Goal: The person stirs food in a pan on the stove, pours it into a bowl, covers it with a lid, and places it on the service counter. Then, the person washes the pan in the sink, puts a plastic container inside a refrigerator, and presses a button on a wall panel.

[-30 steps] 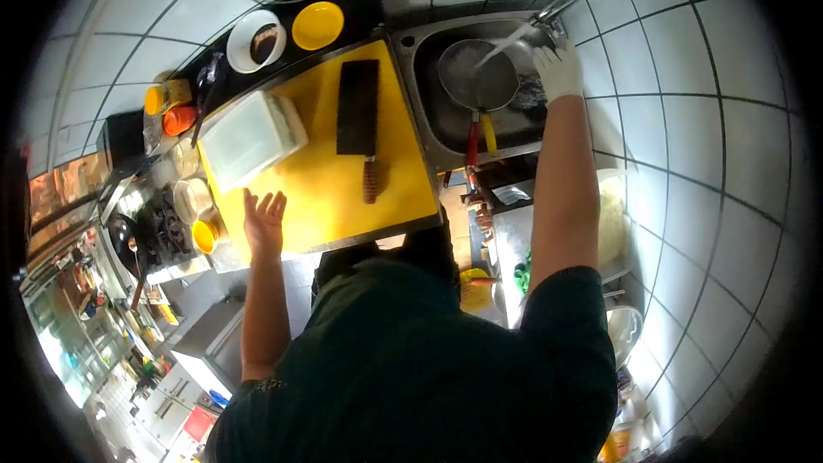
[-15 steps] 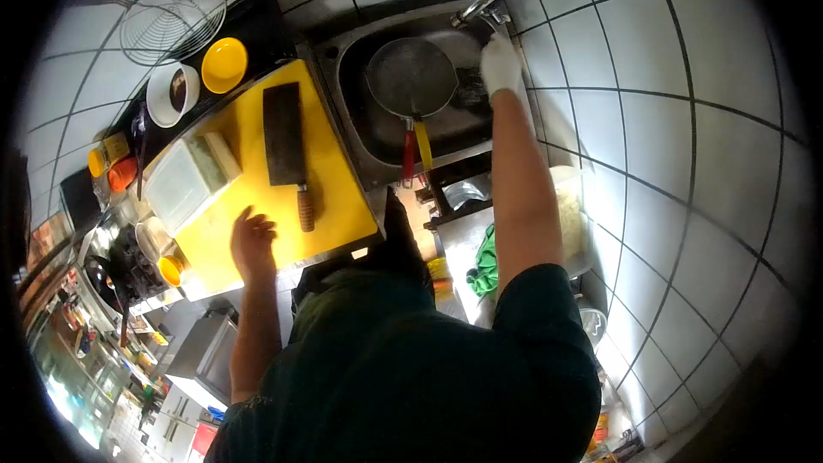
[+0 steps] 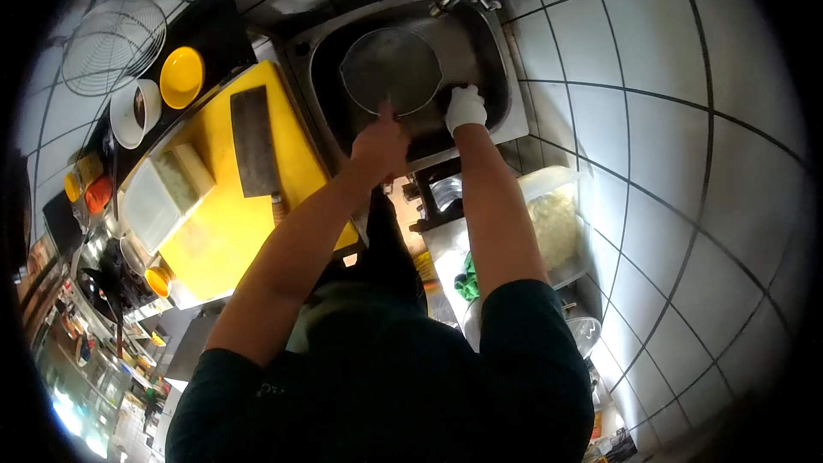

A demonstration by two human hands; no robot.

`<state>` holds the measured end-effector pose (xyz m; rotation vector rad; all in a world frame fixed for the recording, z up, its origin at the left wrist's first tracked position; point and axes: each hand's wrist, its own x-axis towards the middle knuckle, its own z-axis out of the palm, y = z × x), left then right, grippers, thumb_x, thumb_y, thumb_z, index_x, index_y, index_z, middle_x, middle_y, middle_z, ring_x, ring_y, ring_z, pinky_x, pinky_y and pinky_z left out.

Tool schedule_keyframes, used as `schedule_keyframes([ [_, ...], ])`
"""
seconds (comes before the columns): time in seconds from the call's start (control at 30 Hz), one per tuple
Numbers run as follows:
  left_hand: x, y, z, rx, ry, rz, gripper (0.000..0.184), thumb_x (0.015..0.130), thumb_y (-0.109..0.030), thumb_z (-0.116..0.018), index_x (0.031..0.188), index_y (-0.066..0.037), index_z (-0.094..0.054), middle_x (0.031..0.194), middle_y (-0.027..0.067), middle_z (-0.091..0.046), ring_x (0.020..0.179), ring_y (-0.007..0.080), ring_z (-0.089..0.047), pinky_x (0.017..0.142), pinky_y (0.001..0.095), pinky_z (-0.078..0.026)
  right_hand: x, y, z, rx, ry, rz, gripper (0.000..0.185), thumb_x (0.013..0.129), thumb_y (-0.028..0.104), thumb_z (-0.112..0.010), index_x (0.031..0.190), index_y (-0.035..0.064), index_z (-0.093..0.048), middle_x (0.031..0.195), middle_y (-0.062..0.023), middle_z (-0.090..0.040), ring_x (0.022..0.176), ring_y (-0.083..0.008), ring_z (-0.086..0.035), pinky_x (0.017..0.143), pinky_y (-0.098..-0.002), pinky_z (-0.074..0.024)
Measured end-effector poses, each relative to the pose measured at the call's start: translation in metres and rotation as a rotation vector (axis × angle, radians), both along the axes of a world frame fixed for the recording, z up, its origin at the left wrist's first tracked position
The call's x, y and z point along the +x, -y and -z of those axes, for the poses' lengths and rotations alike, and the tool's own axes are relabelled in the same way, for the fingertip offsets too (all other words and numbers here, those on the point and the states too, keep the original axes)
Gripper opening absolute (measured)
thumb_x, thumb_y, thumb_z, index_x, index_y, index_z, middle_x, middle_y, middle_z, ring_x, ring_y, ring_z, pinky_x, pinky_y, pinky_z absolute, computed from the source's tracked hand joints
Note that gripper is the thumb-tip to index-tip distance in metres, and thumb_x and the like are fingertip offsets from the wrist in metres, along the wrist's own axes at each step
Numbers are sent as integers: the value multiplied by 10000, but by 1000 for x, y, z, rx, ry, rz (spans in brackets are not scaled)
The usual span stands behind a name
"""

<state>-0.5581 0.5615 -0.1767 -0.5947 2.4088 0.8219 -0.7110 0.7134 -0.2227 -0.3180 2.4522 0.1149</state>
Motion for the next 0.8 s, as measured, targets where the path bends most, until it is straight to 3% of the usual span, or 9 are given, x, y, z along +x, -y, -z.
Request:
schedule_keyframes([
  [0.07,6,15,14,105,29,-146,639,908,-269,-645,1429,14,-407,1079,316,-693,975,443,-720,850,530,-590,-6,-5,-12,-66,-20,95,557,763,268,-862,1212,14,-653,1299,-205,-642,1182,-396,-649,985,-431,-562],
  [0.17,20,55,-21,196,-42,-272,458,882,-205,-624,1257,36,-523,1047,322,-700,996,460,-706,874,529,-580,-23,-30,-25,-361,-64,265,619,714,342,-898,1170,-11,-675,1112,-228,-720,1051,-355,-712,926,-405,-571],
  [0.33,40,73,-68,-39,-21,-102,194,881,-121,-582,1018,15,-599,991,289,-708,979,490,-688,860,534,-568,-11,16,-101,-990,233,727,575,828,296,-849,1239,-49,-641,1100,-159,-719,955,-235,-718,814,-334,-590],
  [0.4,46,71,-51,131,-136,-225,158,912,-114,-571,1004,9,-609,918,252,-714,845,419,-718,745,498,-578,-8,43,-96,-1171,367,806,567,866,299,-831,1258,-45,-609,1100,-114,-705,954,-206,-707,783,-332,-600],
  [0.47,47,70,-44,402,-93,-422,174,964,-143,-562,1040,4,-619,857,195,-704,718,317,-707,624,424,-555,-5,73,-69,-1167,401,934,614,872,344,-819,1291,-40,-588,1128,-137,-691,987,-215,-701,790,-338,-605],
  [0.53,29,63,-84,771,118,-702,236,1035,-208,-556,1124,-2,-630,807,120,-680,596,185,-655,495,312,-498,-6,98,-17,-1008,357,991,684,874,396,-807,1342,-37,-558,1184,-162,-675,1047,-236,-690,838,-358,-601],
  [0.63,33,50,-90,927,140,-829,259,1054,-240,-556,1143,-12,-640,808,74,-666,547,110,-568,468,259,-426,1,121,32,-642,195,876,815,867,480,-791,1431,-35,-506,1297,-198,-650,1164,-283,-661,965,-396,-564],
  [0.7,44,49,-91,938,130,-875,261,1062,-231,-548,1164,-12,-646,833,77,-672,547,109,-561,468,254,-416,8,127,-7,-524,108,712,886,859,531,-781,1471,-35,-481,1354,-219,-634,1226,-311,-638,1042,-401,-518],
  [0.8,52,49,-104,887,168,-838,265,1062,-217,-554,1199,-11,-646,864,82,-676,546,105,-548,467,249,-407,12,127,-6,-538,89,695,888,854,479,-809,1491,-37,-464,1402,-233,-612,1282,-336,-605,1092,-377,-467],
])
